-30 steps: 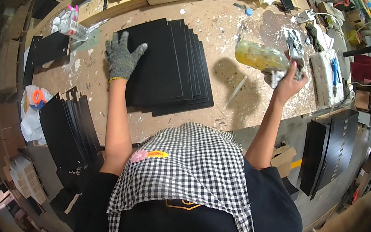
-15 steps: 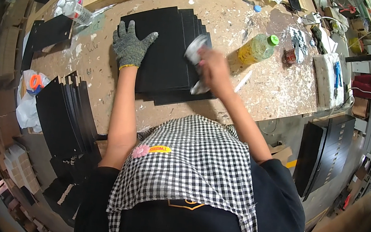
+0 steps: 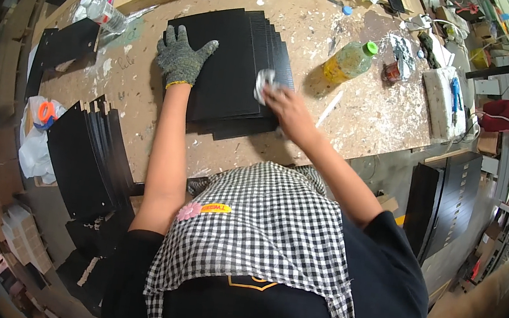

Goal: The person is wiping black rectangular panels with a cloth and cleaning solution before stacking them.

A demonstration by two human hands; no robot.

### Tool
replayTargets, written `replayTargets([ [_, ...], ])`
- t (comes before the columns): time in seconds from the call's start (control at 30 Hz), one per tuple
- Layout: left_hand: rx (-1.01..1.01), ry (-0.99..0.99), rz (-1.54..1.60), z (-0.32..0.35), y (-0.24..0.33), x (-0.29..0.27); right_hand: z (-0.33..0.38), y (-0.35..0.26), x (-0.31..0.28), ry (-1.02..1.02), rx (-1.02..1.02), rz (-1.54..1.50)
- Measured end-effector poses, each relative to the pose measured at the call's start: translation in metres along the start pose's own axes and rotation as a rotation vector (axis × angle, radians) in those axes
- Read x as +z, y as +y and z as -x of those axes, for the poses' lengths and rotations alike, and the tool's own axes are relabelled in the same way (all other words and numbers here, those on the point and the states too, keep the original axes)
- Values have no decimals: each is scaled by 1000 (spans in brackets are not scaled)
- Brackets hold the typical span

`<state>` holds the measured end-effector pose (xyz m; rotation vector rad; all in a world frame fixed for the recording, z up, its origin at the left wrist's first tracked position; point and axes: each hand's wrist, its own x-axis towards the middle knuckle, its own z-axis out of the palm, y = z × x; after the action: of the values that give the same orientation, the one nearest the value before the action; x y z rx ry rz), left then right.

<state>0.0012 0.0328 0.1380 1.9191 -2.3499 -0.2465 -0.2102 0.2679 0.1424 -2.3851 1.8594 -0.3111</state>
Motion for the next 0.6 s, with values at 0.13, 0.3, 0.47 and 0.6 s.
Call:
replayTargets([
  [0.13,-22,-17,-4,0,-3,-3,65,-13,-37,-61,70,-331],
  [0.3,-23,-17,-19,2,-4,0,21,-17,-66,408,537,-795],
  [0.47,-12,2,13,5,-3,2,-33,-22,-7,142,-76,-188],
  [0.6,15,24,1,5,1,-4,-95,33,10,241,-4,-246],
])
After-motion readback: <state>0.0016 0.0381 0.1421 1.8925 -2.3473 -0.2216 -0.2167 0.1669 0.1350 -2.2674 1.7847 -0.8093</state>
